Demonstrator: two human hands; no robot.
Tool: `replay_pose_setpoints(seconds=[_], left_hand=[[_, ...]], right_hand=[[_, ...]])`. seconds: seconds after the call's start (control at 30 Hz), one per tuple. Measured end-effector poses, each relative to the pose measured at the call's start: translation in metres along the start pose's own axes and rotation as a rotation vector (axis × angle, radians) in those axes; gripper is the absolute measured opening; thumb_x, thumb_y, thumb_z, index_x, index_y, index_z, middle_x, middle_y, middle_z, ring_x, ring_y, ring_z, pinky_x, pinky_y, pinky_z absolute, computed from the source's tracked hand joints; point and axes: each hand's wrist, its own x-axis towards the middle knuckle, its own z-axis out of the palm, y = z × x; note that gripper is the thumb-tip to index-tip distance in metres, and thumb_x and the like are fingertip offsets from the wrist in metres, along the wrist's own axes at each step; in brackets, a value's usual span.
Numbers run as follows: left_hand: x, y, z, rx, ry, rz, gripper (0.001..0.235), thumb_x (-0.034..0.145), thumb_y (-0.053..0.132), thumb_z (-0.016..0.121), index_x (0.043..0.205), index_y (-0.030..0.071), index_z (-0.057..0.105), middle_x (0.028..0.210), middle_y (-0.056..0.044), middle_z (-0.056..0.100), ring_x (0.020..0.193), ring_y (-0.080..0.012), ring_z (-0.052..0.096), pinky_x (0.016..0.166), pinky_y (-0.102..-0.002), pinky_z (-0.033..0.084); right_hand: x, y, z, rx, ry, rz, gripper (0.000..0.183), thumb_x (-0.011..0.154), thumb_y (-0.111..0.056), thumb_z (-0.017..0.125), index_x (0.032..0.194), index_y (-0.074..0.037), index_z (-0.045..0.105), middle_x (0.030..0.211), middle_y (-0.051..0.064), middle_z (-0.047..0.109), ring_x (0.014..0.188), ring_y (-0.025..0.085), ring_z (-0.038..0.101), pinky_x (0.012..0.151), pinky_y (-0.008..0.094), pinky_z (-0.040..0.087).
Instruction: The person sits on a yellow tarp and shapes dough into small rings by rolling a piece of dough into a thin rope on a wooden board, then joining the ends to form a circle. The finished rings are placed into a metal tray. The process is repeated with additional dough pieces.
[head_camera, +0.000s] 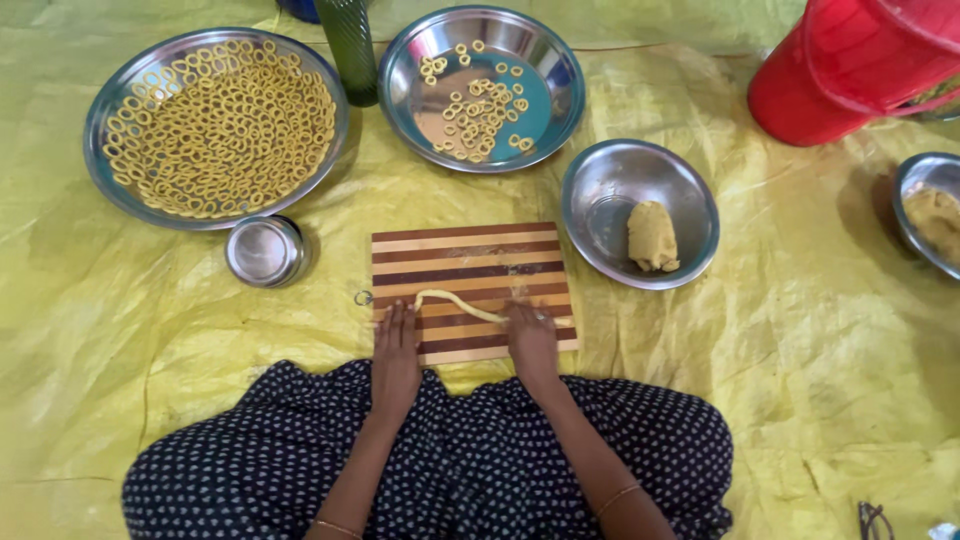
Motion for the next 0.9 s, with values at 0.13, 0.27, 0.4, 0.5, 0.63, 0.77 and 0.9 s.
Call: replay_pose_setpoints(seconds=[0.13, 0.27, 0.4, 0.5, 0.63, 0.77, 0.9], left_hand=[[0.001, 0.007, 0.003, 0.092, -0.004, 0.019, 0.057, 0.100, 0.025, 0.049, 0.152, 0.007, 0.036, 0.164, -0.013, 0.029, 0.152, -0.0296, 0.023, 0.124, -0.052, 0.017], [0.003, 0.010, 0.008, 0.147, -0.028, 0.095, 0.060, 0.105, 0.035, 0.040, 0.158, 0.010, 0.028, 0.166, -0.010, 0.025, 0.154, -0.0269, 0.019, 0.126, -0.050, 0.015], [0.002, 0.010, 0.016, 0.203, -0.025, 0.171, 0.068, 0.104, 0.045, 0.034, 0.160, 0.009, 0.021, 0.167, -0.009, 0.022, 0.155, -0.0242, 0.017, 0.125, -0.048, 0.013], [0.000, 0.010, 0.017, 0.165, -0.035, 0.174, 0.073, 0.103, 0.049, 0.032, 0.160, 0.006, 0.019, 0.167, -0.009, 0.021, 0.155, -0.0233, 0.015, 0.126, -0.047, 0.012], [0.003, 0.013, 0.016, 0.229, -0.058, 0.142, 0.073, 0.102, 0.052, 0.032, 0.159, 0.007, 0.022, 0.167, -0.009, 0.021, 0.154, -0.0231, 0.015, 0.125, -0.047, 0.012], [0.005, 0.016, 0.016, 0.246, -0.082, 0.122, 0.071, 0.102, 0.052, 0.031, 0.158, 0.008, 0.025, 0.167, -0.007, 0.023, 0.154, -0.0226, 0.016, 0.125, -0.047, 0.013], [0.004, 0.014, 0.016, 0.252, -0.071, 0.135, 0.070, 0.103, 0.052, 0.030, 0.158, 0.010, 0.027, 0.166, -0.006, 0.024, 0.154, -0.0231, 0.017, 0.125, -0.047, 0.013]], right_hand=[[0.006, 0.001, -0.003, 0.056, 0.024, -0.065, 0.048, 0.077, -0.006, 0.075, 0.124, -0.006, 0.067, 0.111, 0.015, 0.066, 0.107, 0.036, 0.059, 0.095, 0.052, 0.045], [0.014, -0.004, -0.006, 0.063, -0.068, 0.027, 0.025, 0.081, -0.006, 0.073, 0.106, -0.010, 0.073, 0.109, 0.013, 0.066, 0.108, 0.034, 0.060, 0.094, 0.049, 0.048], [0.018, 0.000, -0.015, 0.326, -0.012, 0.002, 0.024, 0.080, -0.001, 0.073, 0.103, -0.003, 0.070, 0.112, 0.016, 0.068, 0.106, 0.034, 0.063, 0.092, 0.044, 0.052], [0.027, 0.001, -0.020, 0.534, -0.201, 0.222, 0.022, 0.086, -0.007, 0.073, 0.108, -0.003, 0.068, 0.106, 0.013, 0.072, 0.098, 0.026, 0.070, 0.086, 0.038, 0.055], [0.032, 0.001, -0.028, 0.870, -0.244, 0.280, 0.020, 0.087, -0.004, 0.071, 0.107, -0.001, 0.069, 0.098, 0.009, 0.076, 0.090, 0.017, 0.072, 0.082, 0.031, 0.058], [0.032, 0.006, -0.049, 0.980, -0.253, 0.274, 0.021, 0.088, -0.002, 0.070, 0.109, 0.000, 0.070, 0.097, 0.009, 0.075, 0.089, 0.016, 0.071, 0.082, 0.030, 0.056], [0.036, 0.007, -0.081, 1.101, -0.285, 0.369, 0.019, 0.089, -0.002, 0.067, 0.108, -0.001, 0.069, 0.095, 0.008, 0.073, 0.087, 0.016, 0.070, 0.077, 0.033, 0.057]])
